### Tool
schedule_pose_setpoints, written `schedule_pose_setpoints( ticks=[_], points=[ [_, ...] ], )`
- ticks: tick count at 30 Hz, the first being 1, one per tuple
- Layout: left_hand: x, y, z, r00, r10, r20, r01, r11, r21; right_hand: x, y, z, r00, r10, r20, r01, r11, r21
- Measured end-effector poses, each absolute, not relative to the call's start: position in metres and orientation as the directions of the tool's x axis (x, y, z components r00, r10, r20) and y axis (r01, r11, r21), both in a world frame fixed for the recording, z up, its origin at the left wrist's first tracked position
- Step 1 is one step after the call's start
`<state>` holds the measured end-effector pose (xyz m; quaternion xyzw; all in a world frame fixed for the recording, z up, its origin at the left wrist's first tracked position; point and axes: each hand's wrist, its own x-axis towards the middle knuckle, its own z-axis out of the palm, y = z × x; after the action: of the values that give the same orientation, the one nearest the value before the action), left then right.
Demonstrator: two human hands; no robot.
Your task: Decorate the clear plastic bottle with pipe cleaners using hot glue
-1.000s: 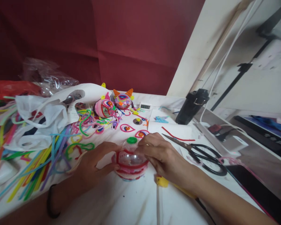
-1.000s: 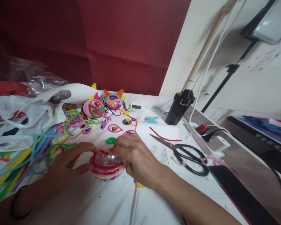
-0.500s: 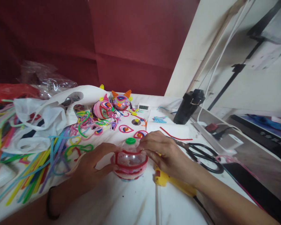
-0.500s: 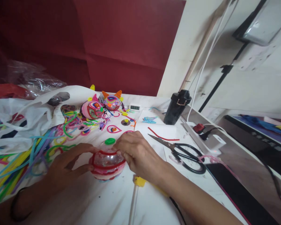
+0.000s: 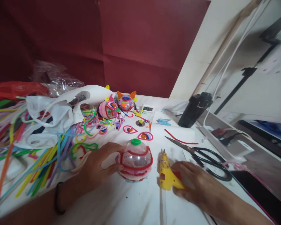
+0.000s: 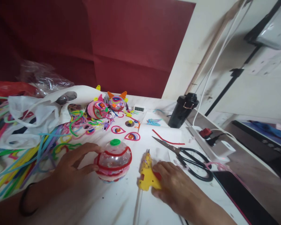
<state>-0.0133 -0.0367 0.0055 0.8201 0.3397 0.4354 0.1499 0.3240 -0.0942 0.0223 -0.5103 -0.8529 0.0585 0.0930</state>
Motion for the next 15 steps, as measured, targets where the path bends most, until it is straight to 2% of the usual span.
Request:
schedule_pose_setpoints(
  ticks=[4, 10, 12, 15],
  points=[
    [-0.014, -0.037, 0.005, 0.391, 0.710, 0.586, 0.416, -0.704, 0.576, 0.332, -0.102, 0.003, -0.453, 0.874, 0.174, 0.834, 0.485, -0.263],
    [-0.016, -0.037, 0.001, 0.398, 0.727, 0.560, 0.406, -0.687, 0.602, 0.324, -0.104, -0.006, -0.514, 0.776, 0.365, 0.752, 0.612, -0.244],
    [-0.016, -0.037, 0.001, 0.398, 0.730, 0.556, 0.407, -0.684, 0.606, 0.322, -0.106, -0.003, -0.495, 0.796, 0.350, 0.749, 0.594, -0.293],
    [-0.015, -0.037, 0.001, 0.394, 0.721, 0.570, 0.385, -0.692, 0.610, 0.331, -0.113, 0.005, -0.386, 0.887, 0.253, 0.772, 0.461, -0.438]
  ],
)
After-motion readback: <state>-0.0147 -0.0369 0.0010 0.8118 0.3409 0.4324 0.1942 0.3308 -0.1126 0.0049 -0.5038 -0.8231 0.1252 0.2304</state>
